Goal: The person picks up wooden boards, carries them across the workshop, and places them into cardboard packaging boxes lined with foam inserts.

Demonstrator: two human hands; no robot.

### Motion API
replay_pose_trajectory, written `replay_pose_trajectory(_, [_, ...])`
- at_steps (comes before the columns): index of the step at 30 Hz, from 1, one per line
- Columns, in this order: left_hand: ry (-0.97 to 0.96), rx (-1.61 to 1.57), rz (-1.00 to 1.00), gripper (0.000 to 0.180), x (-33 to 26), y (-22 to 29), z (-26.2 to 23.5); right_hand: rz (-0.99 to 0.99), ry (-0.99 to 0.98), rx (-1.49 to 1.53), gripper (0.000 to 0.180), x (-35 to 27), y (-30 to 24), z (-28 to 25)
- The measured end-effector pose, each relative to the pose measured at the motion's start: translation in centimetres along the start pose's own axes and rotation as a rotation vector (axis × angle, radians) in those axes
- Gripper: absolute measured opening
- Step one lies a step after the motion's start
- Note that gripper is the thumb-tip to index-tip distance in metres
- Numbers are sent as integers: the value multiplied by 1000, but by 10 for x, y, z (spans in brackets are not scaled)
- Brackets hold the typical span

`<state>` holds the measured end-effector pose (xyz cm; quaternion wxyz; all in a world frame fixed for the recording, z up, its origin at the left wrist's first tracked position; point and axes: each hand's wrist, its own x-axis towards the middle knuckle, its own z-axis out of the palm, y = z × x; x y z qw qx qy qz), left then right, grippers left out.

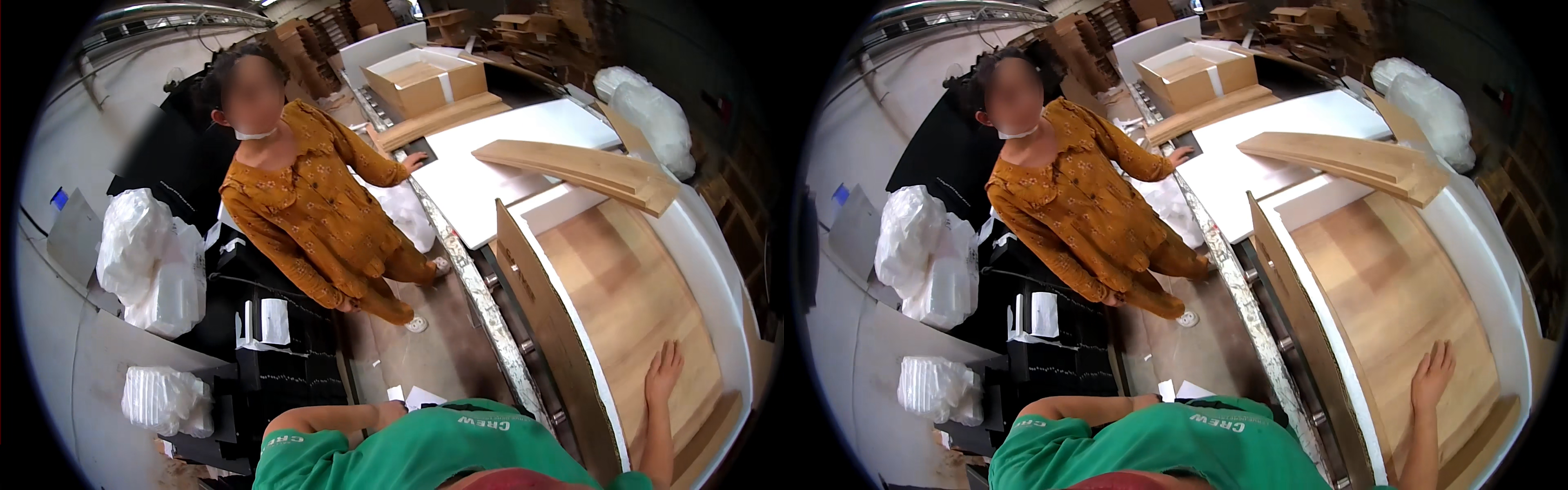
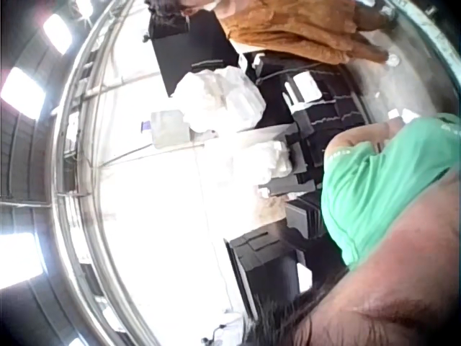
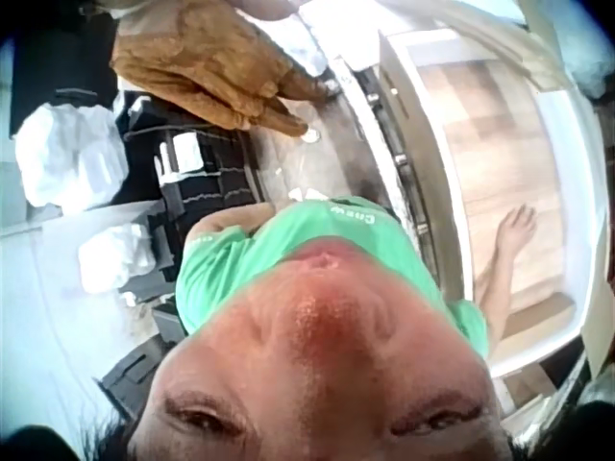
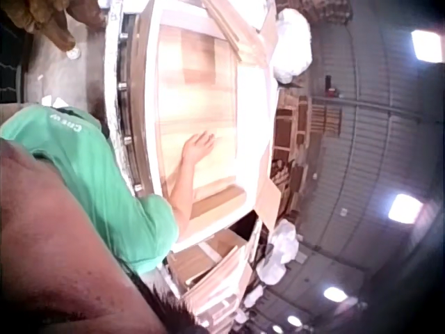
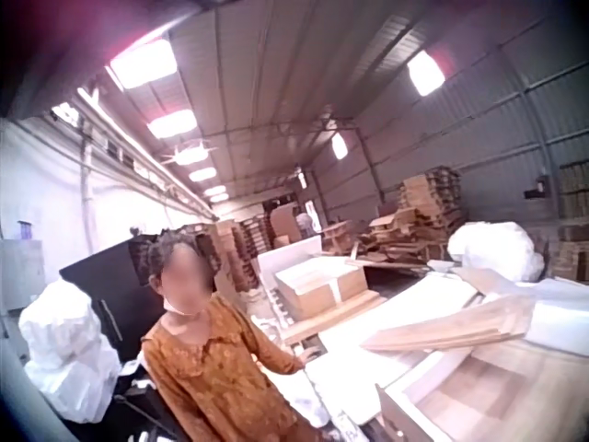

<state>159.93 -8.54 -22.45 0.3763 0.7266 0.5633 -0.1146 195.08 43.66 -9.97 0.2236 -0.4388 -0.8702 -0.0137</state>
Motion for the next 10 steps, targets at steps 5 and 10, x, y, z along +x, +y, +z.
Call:
replay_pose_trajectory(5, [74,-80,-74,25,-8,11,-32,-154,-82,49,23,10,-5,-8])
replay_pose_trajectory(10, [131,-56,14,23,-6,9,-24,-198,153,68,21,9,-13,-6])
